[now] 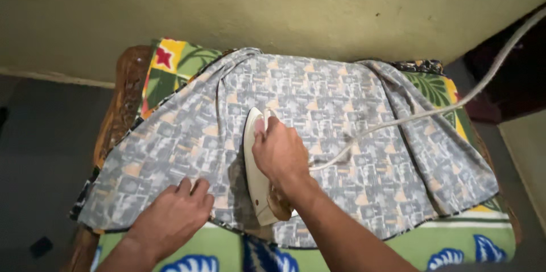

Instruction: The person irons a patterned garment on a table covered with a colorful cloth. They smooth the fabric with one hand while moving the iron with the other, then flip the garment and continue ironing the other side.

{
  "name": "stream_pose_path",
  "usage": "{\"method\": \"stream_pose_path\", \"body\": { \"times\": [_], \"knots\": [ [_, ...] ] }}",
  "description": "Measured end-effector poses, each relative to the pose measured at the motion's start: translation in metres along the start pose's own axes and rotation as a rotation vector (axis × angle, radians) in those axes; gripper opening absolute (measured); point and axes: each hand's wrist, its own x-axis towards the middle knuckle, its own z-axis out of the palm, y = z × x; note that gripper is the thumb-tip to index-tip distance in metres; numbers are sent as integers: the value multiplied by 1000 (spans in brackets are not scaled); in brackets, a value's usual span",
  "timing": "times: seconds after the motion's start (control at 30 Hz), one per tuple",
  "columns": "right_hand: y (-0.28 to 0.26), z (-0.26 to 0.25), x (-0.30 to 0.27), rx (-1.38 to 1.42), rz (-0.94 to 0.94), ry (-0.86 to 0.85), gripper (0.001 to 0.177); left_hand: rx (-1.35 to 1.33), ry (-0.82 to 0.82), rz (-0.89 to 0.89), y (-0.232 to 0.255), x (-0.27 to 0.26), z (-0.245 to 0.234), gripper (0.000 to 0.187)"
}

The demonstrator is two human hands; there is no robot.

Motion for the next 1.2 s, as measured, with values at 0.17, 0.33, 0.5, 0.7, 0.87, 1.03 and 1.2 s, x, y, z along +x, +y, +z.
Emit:
{"method": "stream_pose_path", "body": {
  "times": [0.17, 0.33, 0.5, 0.7, 0.87, 1.03, 1.2],
  "knots": [
    [2, 2, -26, 6, 24, -6, 40, 30, 26, 79, 1, -23, -1, 14],
    [-3, 12, -56, 28, 55, 3, 41, 11, 31, 121, -1, -37, 1, 14],
    [-8, 23, -79, 23, -3, 41, 36, -61, -11, 2, -7, -39, -13, 24],
    [-18, 28, -67, 14, 64, -1, 43, -204, 178, -255, -24, -36, -30, 38],
    [-26, 33, -33, 16, 29, 29, 43, -125, 203, -295, -27, -21, -14, 66],
    [-28, 39, -43, 27, 43, 26, 43, -216, 183, -337, -33, -25, -19, 79],
    [-29, 41, -101, 54, 51, 58, 42, -241, 15, -410, -29, -22, -38, 80]
  ]
}}
